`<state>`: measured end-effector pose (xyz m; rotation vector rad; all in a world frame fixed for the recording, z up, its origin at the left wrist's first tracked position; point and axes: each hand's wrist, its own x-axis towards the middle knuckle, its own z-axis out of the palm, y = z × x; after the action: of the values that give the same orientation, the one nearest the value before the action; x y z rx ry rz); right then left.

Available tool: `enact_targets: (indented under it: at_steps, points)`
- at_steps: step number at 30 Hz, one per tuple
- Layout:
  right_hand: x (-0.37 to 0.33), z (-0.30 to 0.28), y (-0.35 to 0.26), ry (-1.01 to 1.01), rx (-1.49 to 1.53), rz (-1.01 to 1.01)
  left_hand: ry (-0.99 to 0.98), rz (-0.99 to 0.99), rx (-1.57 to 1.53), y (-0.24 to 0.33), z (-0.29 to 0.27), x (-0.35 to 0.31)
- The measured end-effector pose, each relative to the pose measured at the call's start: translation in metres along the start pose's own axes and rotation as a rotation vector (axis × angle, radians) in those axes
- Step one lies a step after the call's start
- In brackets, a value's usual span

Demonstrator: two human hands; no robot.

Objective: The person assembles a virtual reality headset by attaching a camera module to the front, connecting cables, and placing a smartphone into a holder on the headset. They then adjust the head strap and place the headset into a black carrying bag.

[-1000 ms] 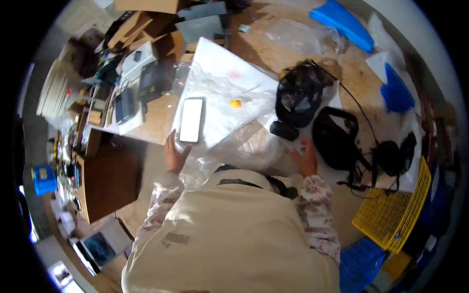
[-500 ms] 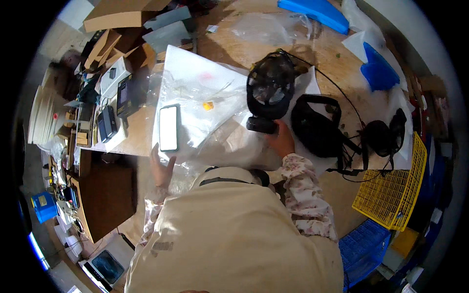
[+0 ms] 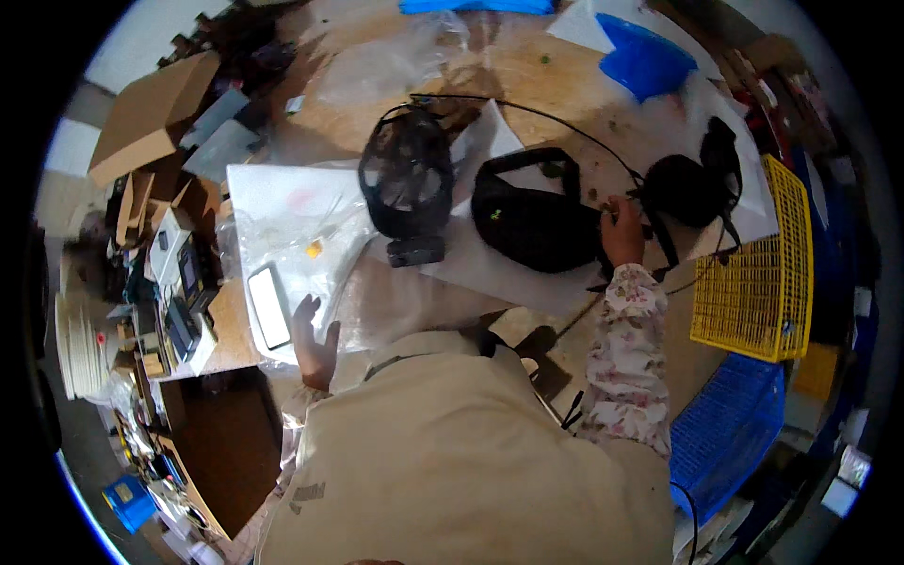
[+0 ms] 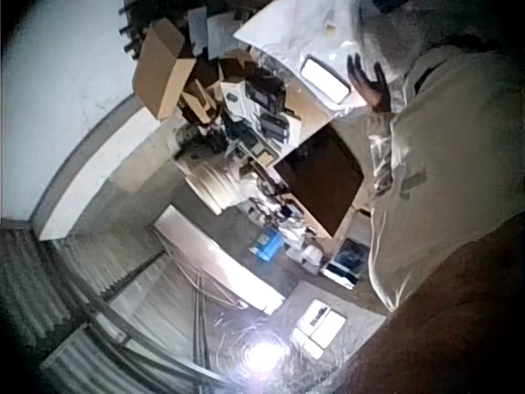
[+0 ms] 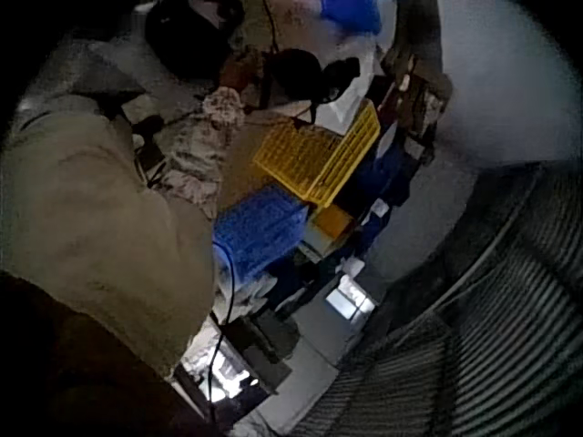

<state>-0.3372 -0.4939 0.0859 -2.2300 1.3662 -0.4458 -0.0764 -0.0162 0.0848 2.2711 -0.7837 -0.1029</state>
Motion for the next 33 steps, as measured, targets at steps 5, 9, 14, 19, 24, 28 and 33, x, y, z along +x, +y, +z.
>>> enact_targets:
  at_steps: [5, 9, 14, 19, 24, 28, 33]
  points:
    - [-0.013, 0.014, 0.071, -0.199, 0.001, 0.084, -0.227, 0.373, -0.091, 0.067, 0.046, 0.045]
    - [-0.008, 0.026, 0.070, -0.239, 0.176, 0.063, -0.361, 0.658, -0.120, 0.134, 0.092, 0.079]
    - [0.001, 0.041, 0.086, -0.241, 0.029, -0.074, -0.514, 0.850, -0.155, 0.196, 0.157, 0.101]
    - [-0.015, 0.013, 0.057, -0.200, -0.119, -0.170, -0.497, 0.972, -0.189, 0.245, 0.237, 0.106]
    - [-0.008, 0.018, 0.066, -0.205, -0.145, -0.260, -0.461, 0.975, -0.083, 0.253, 0.278, 0.095]
    - [0.001, 0.022, 0.070, -0.228, -0.103, -0.313, -0.480, 0.956, -0.043, 0.241, 0.281, 0.086]
    - [0.001, 0.010, 0.067, -0.193, -0.029, -0.325, -0.519, 0.907, -0.090, 0.244, 0.285, 0.085]
